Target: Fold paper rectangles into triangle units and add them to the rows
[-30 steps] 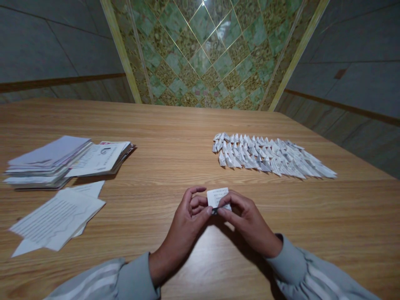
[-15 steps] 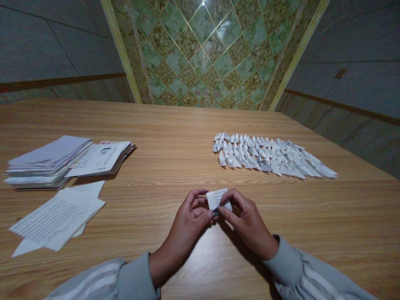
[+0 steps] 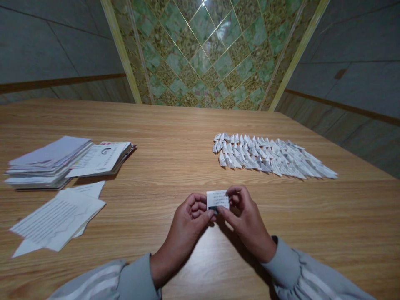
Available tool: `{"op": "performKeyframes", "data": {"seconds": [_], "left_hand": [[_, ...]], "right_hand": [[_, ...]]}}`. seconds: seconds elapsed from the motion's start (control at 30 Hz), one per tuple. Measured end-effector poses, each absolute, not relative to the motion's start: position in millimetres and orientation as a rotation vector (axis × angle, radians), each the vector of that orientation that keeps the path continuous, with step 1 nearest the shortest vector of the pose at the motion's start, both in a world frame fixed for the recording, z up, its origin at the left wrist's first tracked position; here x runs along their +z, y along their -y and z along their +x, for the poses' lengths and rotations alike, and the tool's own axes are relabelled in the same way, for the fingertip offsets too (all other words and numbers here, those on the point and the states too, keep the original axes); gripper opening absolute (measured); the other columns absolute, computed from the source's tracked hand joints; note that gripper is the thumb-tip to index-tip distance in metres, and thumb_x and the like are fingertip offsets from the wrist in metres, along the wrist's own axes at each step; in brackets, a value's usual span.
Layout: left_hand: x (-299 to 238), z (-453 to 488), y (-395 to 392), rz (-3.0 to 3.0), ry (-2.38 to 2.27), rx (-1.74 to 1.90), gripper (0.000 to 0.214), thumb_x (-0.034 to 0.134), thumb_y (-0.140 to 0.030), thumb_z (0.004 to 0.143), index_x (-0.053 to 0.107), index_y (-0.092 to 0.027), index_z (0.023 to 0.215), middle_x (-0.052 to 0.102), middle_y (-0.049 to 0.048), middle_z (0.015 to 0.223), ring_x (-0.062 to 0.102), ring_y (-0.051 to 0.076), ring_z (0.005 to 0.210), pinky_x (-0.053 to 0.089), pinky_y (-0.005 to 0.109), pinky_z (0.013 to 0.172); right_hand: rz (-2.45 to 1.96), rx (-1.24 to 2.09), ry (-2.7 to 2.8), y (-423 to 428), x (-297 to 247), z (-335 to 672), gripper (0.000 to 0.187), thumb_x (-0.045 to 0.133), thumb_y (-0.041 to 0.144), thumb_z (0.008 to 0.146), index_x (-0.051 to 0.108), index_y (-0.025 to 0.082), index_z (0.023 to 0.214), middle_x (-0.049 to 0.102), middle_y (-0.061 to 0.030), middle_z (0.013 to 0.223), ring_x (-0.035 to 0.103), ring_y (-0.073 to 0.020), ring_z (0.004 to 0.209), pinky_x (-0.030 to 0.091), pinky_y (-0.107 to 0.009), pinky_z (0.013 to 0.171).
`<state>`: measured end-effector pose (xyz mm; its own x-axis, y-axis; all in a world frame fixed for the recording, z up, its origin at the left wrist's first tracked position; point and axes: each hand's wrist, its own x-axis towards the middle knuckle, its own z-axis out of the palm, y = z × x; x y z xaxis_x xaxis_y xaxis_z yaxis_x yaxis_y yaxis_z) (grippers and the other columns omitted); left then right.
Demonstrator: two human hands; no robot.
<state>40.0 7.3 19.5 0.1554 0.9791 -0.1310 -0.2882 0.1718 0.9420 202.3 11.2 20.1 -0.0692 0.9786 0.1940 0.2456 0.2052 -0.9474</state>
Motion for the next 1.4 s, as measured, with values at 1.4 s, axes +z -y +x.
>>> {"op": "performKeyframes", "data": {"seconds": [1.4], "left_hand": [[22,34,1,1.410,-1.102,1.039,0.014,0.068,-0.026,0.081,0.071,-0.015,0.074,0.071,0.0039,0.071,0.061,0.017,0.067,0.045,0.025,0.063]], "right_hand": [[-1.022,0.820,1.850,-13,36,209,0.021,0.067,0.028,0.090,0.066,0.019,0.071,0.063,-0.0012,0.071,0.056,-0.0178,0.075,0.040,-0.031,0.072]]}}
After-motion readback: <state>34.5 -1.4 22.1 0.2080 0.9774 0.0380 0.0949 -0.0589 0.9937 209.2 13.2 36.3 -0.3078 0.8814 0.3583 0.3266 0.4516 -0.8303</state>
